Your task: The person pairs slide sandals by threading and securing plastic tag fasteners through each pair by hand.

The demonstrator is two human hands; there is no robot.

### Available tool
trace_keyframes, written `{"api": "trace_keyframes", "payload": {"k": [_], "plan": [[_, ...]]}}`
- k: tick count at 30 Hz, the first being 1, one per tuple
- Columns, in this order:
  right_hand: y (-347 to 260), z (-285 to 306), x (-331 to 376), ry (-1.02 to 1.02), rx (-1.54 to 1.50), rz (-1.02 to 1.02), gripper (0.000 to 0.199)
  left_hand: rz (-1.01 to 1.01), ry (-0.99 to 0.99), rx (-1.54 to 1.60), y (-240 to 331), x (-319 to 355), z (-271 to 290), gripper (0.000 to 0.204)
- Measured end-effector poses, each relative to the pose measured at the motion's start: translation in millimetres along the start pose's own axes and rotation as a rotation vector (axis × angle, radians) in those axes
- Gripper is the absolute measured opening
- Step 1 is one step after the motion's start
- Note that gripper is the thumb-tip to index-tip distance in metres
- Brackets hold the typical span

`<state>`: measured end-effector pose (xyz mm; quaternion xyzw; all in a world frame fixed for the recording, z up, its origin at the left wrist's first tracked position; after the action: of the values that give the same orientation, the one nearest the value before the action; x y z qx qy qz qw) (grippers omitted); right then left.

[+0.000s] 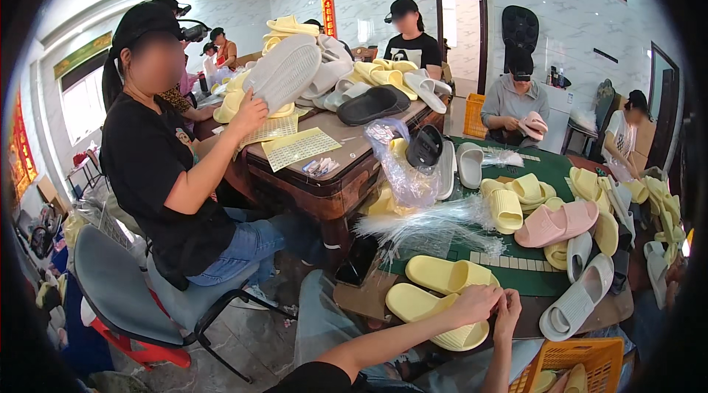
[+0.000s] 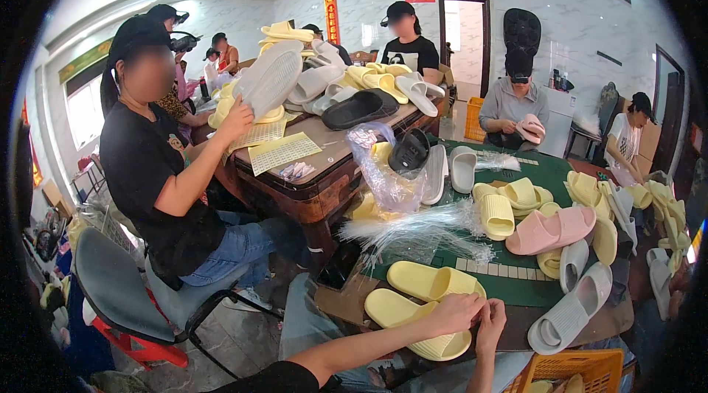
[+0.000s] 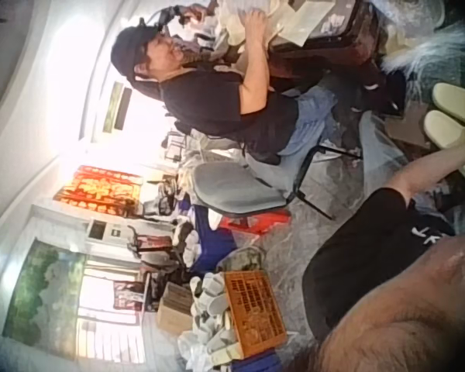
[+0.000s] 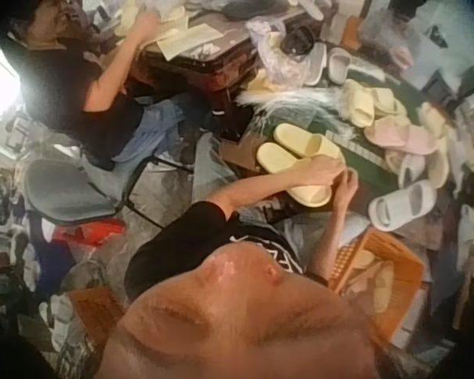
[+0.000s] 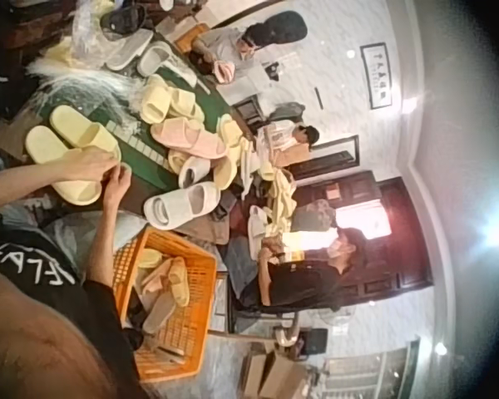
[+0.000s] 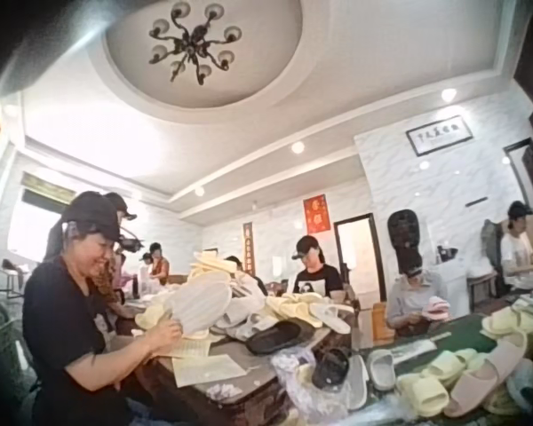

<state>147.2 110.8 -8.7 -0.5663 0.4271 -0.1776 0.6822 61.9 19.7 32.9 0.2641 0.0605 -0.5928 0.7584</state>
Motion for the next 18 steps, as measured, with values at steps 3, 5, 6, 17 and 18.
{"api": "trace_keyframes", "payload": {"k": [3, 5, 6, 17, 18], "plan": [[-3.4, -1.8, 0.4, 0.002, -0.004, 0.003, 0.009, 0.005, 0.012, 0.002, -3.2, 0.3, -4.5, 0.024], [-4.7, -2.4, 1.0, 0.0, -0.017, 0.004, 0.009, -0.052, 0.068, -0.004, -5.4, 0.6, -5.9, 0.025], [-4.5, -2.3, 1.1, -0.002, -0.032, 0.006, 0.009, -0.054, 0.067, -0.003, -5.1, 0.6, -6.2, 0.025], [-9.0, -2.7, 2.3, 0.006, -0.049, 0.01, 0.008, -0.046, 0.062, 0.002, -3.2, 0.1, -5.5, 0.022], [-9.9, -2.6, 2.2, 0.012, -0.046, 0.009, 0.008, -0.051, 0.059, 0.005, -3.0, 0.3, -4.8, 0.022]]}}
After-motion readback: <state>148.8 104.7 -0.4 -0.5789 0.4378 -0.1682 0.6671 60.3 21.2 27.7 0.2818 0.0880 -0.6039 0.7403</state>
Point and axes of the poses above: each hand's wrist, its own x-axis away from the middle knuckle, its own z-axis out of the back of the hand, y = z × x, the point moved 1 cm from there along -x, towards the middle knuckle, and after that the axes turned 5 degrees about z, right-handed, at the moved point
